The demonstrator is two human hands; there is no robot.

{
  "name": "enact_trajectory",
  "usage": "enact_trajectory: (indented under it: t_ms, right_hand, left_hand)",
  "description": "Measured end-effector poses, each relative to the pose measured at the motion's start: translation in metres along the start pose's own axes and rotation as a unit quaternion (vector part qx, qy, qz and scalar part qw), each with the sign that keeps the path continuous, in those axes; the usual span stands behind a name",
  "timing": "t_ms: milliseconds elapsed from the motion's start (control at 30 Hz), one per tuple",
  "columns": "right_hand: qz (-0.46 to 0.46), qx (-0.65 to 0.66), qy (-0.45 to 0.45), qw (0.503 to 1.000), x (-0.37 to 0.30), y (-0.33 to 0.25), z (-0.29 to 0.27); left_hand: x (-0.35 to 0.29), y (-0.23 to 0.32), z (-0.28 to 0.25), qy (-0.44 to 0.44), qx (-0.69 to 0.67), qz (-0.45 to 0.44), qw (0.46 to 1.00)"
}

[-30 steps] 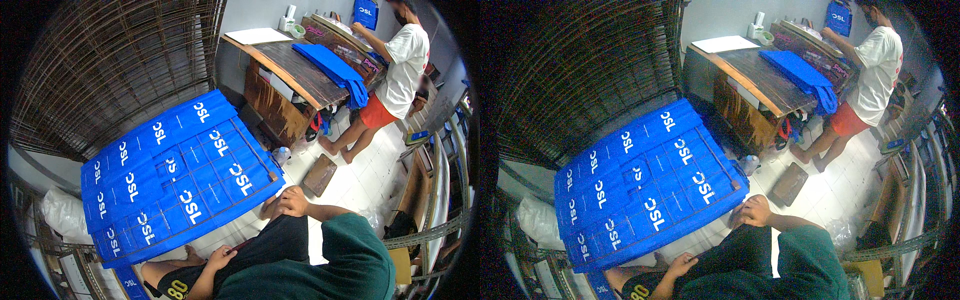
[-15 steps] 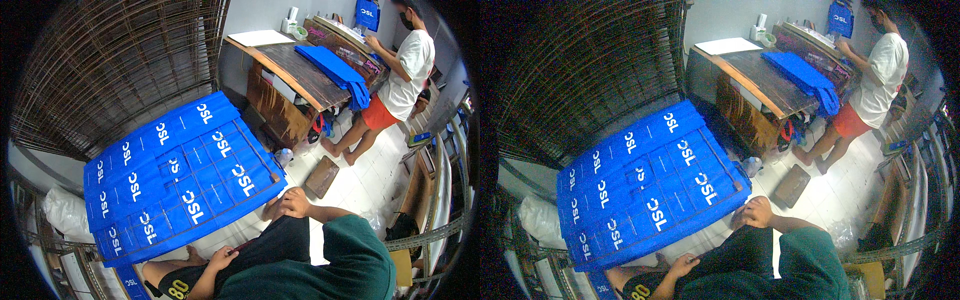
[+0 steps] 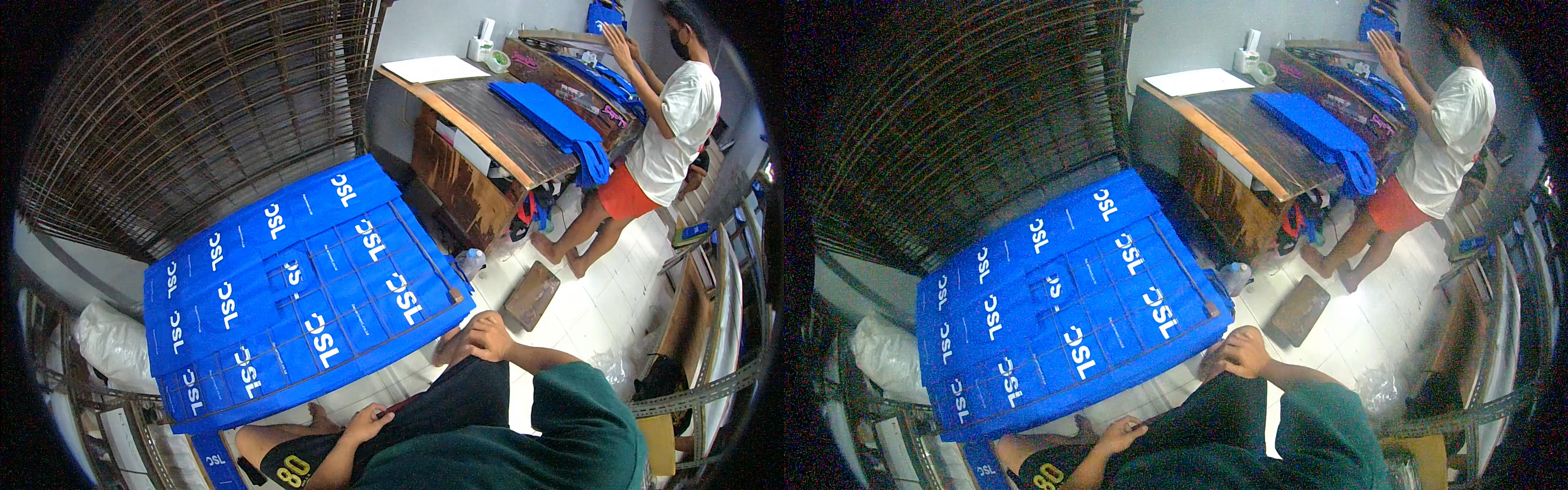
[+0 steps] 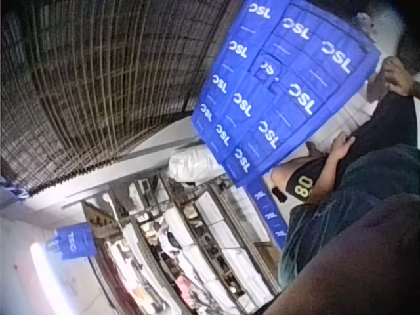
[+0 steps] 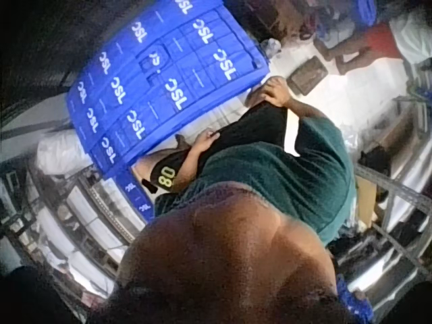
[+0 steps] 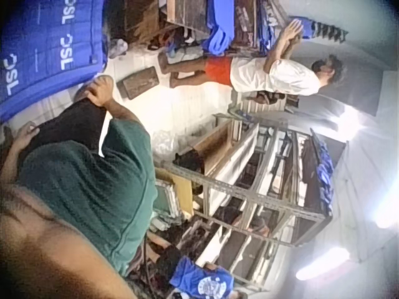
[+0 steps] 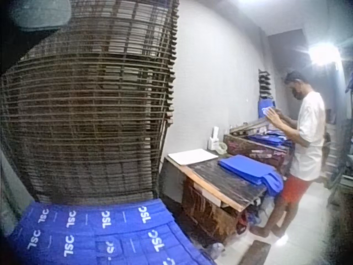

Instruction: The person folds blue tote bags and stacks them on a table. They repeatedly pick up bags, fold them, and place them in a growing pile while another person works nearby.

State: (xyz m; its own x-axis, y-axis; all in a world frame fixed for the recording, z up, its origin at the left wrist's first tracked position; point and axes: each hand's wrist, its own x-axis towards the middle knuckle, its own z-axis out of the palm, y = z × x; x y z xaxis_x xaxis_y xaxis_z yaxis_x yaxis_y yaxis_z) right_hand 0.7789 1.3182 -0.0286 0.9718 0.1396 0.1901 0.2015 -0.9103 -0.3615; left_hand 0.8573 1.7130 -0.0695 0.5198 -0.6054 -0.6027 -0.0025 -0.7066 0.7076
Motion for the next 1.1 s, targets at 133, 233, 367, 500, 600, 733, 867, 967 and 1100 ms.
enact_trajectory:
  t_ms: [133,233,367,500,600,733,867,967,1100]
  right_hand:
    - [0.097,-0.003,0.122,0.988,0.003,-0.012,-0.012]
    - [0.126,-0.01,0.312,0.942,0.027,-0.006,-0.034]
    - [0.129,-0.004,0.455,0.881,0.086,0.01,-0.126]
    - [0.128,0.019,0.596,0.793,0.122,0.085,-0.224]
    - [0.214,0.29,0.641,0.678,0.124,0.152,-0.291]
    - [0.194,0.536,0.628,0.53,0.117,0.202,-0.339]
    - [0.14,0.626,0.633,0.433,0.126,0.236,-0.344]
    - [0.111,0.662,0.645,0.365,0.12,0.261,-0.353]
    - [0.057,0.716,0.613,0.33,0.122,0.289,-0.353]
  left_hand:
    - [-0.002,-0.001,0.0,0.016,0.002,0.002,1.0]
    - [0.003,-0.015,0.007,0.03,-0.004,0.008,0.999]
    - [0.002,-0.011,0.002,0.036,0.0,0.001,0.999]
    - [0.001,0.001,0.002,0.042,0.015,-0.011,0.999]
    - [0.001,0.001,0.005,0.057,0.011,-0.013,0.998]
    - [0.0,0.001,0.008,0.075,-0.014,0.0,0.997]
    - [0.012,-0.04,0.023,0.118,0.007,0.047,0.992]
    - [0.007,-0.012,0.013,0.12,0.053,0.039,0.991]
    - [0.023,-0.081,0.031,0.123,0.115,0.069,0.983]
